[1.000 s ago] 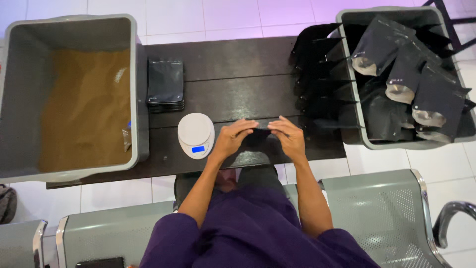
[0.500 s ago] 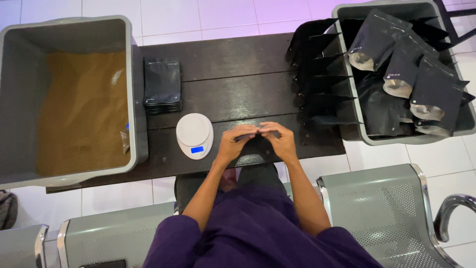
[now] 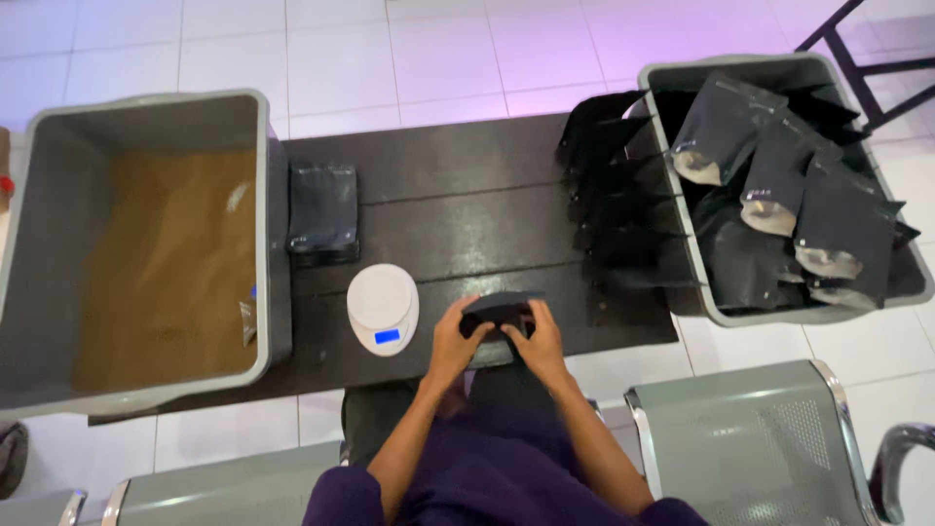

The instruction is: The person scoops sand from a large bin into a small black pouch using a plastic cup, then places the pouch on a digital scale, adjusts the amount of sand inside, and seals the pouch.

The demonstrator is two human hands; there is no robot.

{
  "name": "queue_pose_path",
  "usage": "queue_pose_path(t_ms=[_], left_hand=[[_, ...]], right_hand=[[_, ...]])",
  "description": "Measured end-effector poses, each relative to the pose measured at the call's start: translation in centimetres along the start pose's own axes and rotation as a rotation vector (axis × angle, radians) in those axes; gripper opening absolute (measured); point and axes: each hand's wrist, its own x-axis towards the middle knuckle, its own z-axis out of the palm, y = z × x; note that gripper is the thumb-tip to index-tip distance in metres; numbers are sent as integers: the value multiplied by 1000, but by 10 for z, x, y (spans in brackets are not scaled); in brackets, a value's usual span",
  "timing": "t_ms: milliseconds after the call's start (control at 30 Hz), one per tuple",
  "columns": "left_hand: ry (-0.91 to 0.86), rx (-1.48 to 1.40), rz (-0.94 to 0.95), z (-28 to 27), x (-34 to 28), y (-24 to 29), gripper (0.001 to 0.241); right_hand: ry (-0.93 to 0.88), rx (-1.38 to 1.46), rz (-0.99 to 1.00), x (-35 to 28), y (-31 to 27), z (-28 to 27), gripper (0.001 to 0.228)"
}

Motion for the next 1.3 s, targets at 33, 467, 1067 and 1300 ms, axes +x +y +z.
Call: queue_pose_path(t_ms=[33, 467, 1067, 1300], left_hand=[[4, 1, 10, 3, 8, -3, 54], [5, 203, -40, 71, 242, -40, 53], [-71, 156, 55, 115, 322, -58, 80], [-137, 338, 323, 79, 229, -106, 53]], right_hand=[[5, 2, -9, 12, 4, 2, 60], [330, -152, -252, 215, 3, 15, 66], [341, -254, -321, 228, 12, 21, 35], [199, -366, -351, 202, -16, 16, 30]])
